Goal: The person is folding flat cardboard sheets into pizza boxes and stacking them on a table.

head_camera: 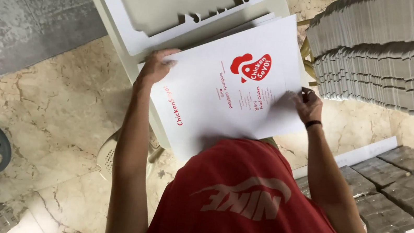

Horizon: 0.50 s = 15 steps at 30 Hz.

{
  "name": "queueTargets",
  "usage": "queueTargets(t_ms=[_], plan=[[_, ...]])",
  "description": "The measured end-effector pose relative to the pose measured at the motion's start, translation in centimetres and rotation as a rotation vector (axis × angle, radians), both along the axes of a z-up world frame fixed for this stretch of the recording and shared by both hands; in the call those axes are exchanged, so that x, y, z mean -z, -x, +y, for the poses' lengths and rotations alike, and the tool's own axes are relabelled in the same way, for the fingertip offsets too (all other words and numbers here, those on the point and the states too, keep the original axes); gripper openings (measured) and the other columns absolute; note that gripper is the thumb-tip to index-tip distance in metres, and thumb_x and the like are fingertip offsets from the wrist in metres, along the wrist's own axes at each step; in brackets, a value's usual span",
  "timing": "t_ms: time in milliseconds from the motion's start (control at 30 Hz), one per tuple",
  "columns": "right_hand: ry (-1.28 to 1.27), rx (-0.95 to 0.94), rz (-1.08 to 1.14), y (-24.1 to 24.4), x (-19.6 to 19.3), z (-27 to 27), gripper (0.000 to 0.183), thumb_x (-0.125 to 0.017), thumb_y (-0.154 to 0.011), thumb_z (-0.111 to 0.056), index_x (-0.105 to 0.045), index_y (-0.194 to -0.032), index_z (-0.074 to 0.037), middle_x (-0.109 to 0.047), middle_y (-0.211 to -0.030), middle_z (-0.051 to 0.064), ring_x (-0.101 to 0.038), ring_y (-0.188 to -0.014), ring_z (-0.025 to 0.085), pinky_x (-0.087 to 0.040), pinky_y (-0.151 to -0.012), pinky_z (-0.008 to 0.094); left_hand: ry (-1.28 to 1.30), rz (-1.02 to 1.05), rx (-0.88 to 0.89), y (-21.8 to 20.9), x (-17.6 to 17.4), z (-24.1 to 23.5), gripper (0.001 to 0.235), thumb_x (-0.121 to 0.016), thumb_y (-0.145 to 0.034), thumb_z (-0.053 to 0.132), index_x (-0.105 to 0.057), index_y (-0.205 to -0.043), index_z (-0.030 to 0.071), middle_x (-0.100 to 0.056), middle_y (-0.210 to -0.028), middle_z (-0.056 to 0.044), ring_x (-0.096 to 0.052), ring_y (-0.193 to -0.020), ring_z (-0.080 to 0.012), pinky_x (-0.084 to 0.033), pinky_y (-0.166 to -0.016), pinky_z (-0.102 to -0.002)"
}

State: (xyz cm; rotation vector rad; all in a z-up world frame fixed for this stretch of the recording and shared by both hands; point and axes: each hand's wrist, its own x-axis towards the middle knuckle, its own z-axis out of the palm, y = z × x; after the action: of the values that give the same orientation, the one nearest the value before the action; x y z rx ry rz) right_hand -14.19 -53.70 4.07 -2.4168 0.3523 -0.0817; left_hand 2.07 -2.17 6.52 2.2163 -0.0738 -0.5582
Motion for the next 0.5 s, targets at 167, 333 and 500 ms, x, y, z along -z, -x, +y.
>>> queueTargets(t_ms=[167, 333, 500], plan=[[-0.737, 0.201, 1.093, -0.2, -1.4, -2.9, 0.052, -0.072, -0.086, -0.041, -0.068, -0.117, 0.000, -0.072, -0.092, 0.012, -0.068, -0.074, 0.028, -0.057, -0.062, 0.044, -0.231, 0.079, -0.056, -1.0, 5.7, -0.1, 0.040, -0.057, -0.099, 0.027, -0.067, -0.138, 0.029, -0.066, -0.133, -0.008, -0.060, -0.126, -0.0337, -0.041, -0.111, -0.051], [-0.796, 0.214, 1.007, 1.4, -4.4, -0.3, 0.072, -0.080, -0.083, -0.031, -0.058, -0.136, 0.012, -0.069, -0.114, 0.034, -0.071, -0.092, 0.052, -0.062, -0.068, 0.059, -0.440, 0.003, 0.109, 1.0, -1.0, -1.0, 0.045, -0.054, -0.102, 0.034, -0.058, -0.147, 0.028, -0.065, -0.135, -0.013, -0.060, -0.128, -0.0382, -0.035, -0.114, -0.061], [-0.815, 0.194, 1.019, -0.3, -7.6, 1.2, 0.066, -0.076, -0.087, -0.027, -0.058, -0.134, 0.015, -0.068, -0.117, 0.036, -0.069, -0.096, 0.055, -0.061, -0.069, 0.062, -0.544, 0.005, 0.146, 2.9, 1.2, 0.1, 0.045, -0.053, -0.103, 0.033, -0.054, -0.148, 0.029, -0.064, -0.140, -0.010, -0.056, -0.133, -0.0397, -0.033, -0.114, -0.062]])
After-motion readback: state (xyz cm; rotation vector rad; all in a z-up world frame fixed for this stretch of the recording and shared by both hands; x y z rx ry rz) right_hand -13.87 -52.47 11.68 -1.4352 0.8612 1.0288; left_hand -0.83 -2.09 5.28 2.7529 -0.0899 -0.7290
